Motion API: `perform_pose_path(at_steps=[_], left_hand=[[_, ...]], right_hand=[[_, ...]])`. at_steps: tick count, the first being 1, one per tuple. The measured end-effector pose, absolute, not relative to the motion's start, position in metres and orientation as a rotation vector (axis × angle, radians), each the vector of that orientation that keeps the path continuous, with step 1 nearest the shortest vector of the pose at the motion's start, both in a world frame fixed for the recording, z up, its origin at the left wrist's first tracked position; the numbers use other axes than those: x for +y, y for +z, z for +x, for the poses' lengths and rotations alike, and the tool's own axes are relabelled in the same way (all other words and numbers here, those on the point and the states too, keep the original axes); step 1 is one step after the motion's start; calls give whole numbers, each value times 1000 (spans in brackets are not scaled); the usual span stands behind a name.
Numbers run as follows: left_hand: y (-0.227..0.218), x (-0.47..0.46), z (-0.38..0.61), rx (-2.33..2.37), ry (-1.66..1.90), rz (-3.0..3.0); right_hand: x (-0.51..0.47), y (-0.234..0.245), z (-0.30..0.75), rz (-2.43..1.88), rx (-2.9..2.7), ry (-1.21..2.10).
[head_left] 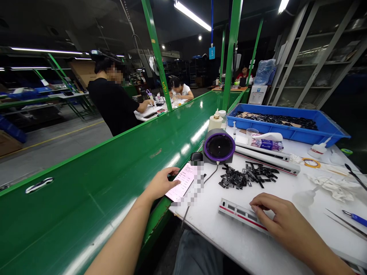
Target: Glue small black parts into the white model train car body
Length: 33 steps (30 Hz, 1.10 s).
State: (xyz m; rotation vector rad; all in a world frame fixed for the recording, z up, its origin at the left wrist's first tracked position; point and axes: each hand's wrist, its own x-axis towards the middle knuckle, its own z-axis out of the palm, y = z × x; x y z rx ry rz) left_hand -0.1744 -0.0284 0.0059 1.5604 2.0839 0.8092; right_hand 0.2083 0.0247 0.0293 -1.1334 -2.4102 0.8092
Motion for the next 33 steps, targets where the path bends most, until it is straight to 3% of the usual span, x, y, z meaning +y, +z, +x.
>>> perform_pose_path(at_steps=[33], left_hand=[[5, -26, -172, 2134, 796, 1554]], right_hand=[[24, 31, 207, -1143, -2424, 834]])
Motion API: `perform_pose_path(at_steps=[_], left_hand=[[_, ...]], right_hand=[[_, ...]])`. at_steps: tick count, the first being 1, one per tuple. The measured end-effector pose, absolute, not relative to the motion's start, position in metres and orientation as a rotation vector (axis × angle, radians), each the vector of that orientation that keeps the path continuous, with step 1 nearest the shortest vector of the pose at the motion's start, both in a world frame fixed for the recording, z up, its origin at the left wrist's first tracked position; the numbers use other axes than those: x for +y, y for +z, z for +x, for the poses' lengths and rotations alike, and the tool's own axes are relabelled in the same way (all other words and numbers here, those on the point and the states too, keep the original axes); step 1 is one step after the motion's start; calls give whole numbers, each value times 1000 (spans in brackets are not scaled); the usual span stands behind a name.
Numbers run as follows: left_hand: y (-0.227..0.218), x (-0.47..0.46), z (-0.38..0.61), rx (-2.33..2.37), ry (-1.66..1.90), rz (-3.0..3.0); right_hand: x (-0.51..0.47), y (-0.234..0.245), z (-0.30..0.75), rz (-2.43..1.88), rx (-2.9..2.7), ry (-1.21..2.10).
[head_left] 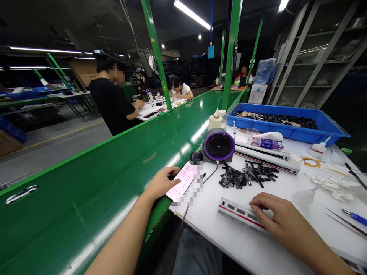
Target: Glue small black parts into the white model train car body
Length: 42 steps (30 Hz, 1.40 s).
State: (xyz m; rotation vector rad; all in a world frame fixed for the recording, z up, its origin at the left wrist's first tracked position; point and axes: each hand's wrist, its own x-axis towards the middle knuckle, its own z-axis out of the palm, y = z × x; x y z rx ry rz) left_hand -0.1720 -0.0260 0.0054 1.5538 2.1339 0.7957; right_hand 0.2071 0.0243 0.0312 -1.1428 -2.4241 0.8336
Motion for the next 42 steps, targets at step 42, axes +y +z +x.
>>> perform_pose_path(at_steps=[42], left_hand=[[8, -29, -170, 2115, 755, 1598]], right_hand=[[23, 33, 207, -1105, -2449, 752]])
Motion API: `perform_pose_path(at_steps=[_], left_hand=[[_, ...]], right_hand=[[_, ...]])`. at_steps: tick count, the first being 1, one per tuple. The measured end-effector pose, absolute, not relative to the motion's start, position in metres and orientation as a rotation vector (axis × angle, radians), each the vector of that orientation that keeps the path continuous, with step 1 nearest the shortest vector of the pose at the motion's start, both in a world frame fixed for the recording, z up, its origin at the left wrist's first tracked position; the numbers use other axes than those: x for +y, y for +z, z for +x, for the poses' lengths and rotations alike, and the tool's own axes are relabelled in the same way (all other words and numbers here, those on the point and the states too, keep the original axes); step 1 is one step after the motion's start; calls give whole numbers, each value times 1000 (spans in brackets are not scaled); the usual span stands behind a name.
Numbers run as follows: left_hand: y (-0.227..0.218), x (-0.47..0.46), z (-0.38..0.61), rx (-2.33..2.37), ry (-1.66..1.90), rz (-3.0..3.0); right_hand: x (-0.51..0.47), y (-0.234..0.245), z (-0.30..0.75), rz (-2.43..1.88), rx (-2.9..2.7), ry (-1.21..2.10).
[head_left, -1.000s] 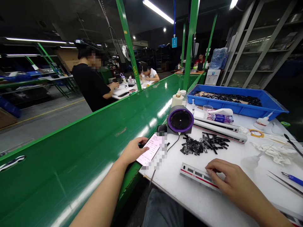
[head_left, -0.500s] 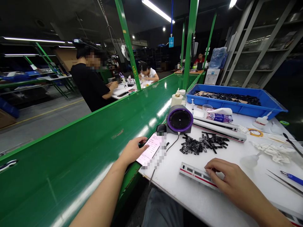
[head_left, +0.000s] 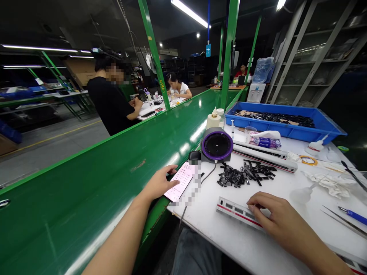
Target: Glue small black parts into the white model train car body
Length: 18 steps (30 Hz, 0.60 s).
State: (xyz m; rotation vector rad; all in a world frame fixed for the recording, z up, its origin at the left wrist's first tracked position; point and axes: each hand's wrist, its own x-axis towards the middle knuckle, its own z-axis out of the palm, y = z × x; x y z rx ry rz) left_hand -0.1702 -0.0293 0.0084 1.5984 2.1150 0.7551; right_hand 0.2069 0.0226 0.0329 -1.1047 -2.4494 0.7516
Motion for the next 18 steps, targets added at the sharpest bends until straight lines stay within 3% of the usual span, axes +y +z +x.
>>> perform_pose_path(at_steps=[18], left_hand=[[9, -31, -175, 2027, 779, 1597]], right_hand=[[24, 32, 207, -1114, -2453, 764]])
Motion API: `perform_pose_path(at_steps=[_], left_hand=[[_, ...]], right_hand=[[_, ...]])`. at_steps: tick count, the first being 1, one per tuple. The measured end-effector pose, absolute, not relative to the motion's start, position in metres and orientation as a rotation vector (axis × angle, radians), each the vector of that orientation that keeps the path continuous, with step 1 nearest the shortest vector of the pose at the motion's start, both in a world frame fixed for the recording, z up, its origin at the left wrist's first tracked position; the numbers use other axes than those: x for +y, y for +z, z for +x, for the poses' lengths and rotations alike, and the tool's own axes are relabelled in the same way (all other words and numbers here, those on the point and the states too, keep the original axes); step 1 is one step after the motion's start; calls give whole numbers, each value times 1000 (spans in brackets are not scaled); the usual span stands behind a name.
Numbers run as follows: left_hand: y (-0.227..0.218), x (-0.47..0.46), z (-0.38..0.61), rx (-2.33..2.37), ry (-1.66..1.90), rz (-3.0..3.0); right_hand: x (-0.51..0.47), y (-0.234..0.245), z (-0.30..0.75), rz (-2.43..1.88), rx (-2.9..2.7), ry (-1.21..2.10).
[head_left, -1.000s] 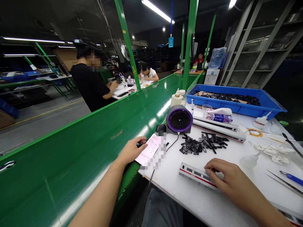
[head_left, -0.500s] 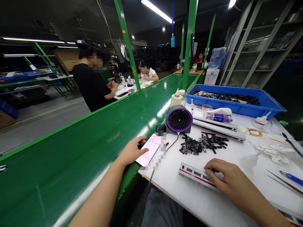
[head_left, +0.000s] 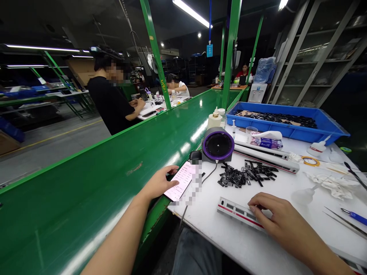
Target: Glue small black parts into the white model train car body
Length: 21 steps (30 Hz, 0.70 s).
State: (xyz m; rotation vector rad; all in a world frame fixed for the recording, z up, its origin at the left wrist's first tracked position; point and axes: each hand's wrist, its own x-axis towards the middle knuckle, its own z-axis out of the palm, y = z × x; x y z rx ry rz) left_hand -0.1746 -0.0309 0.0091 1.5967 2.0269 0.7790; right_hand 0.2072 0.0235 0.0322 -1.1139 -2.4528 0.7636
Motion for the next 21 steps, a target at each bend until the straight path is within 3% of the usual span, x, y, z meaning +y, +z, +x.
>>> perform_pose_path(at_steps=[21], left_hand=[[4, -26, -172, 2146, 777, 1562]], right_hand=[[25, 30, 206, -1122, -2462, 797]])
